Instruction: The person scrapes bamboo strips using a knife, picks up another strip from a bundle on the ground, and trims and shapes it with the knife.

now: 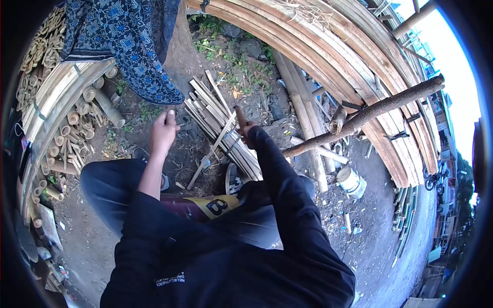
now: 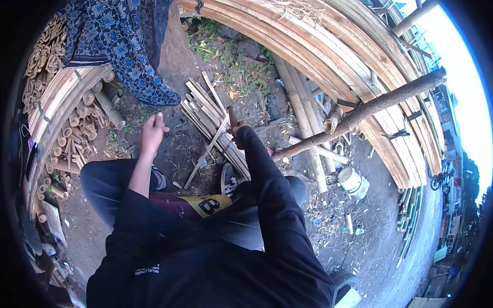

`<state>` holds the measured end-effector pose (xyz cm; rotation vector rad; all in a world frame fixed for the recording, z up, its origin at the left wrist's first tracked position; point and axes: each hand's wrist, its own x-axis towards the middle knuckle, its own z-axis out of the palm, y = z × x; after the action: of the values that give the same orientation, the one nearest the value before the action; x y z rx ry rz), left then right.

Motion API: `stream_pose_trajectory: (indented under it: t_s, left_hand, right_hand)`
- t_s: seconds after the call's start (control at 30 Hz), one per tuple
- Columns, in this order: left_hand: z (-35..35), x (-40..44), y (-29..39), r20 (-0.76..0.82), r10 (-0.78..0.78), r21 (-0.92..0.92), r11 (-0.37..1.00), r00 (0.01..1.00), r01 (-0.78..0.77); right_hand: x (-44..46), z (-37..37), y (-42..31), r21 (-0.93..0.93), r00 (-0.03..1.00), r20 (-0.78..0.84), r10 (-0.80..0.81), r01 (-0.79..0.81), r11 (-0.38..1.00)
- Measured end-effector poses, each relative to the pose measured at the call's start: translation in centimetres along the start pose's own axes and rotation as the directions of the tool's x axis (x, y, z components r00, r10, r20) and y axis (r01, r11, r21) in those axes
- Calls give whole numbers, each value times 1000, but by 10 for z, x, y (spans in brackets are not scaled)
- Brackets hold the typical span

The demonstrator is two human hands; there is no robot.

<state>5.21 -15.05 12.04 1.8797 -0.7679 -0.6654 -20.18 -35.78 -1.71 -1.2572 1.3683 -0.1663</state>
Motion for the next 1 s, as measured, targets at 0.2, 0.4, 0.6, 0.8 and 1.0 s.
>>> stream_pose_trajectory:
  t_s: [0.2,0.4,0.6,0.8,1.0]
  left_hand:
    - [1,-64,133,-34,843,305,520,537,-798]
    - [-14,-28,131,107,624,-889,408,774,-206]
    - [-30,15,-14,460,212,-880,237,862,411]
    - [-46,-14,-116,229,-257,-869,381,939,316]
    - [-32,-7,-146,545,-29,-752,425,838,504]
  right_hand:
    - [-91,-25,-134,-253,918,-256,-304,240,937]
    - [-118,10,-194,365,902,-160,-401,432,825]
    - [-143,99,-80,124,839,-112,-533,544,830]
    - [-63,142,102,-266,945,-95,-312,278,923]
    - [-50,130,120,-442,858,-390,-333,143,886]
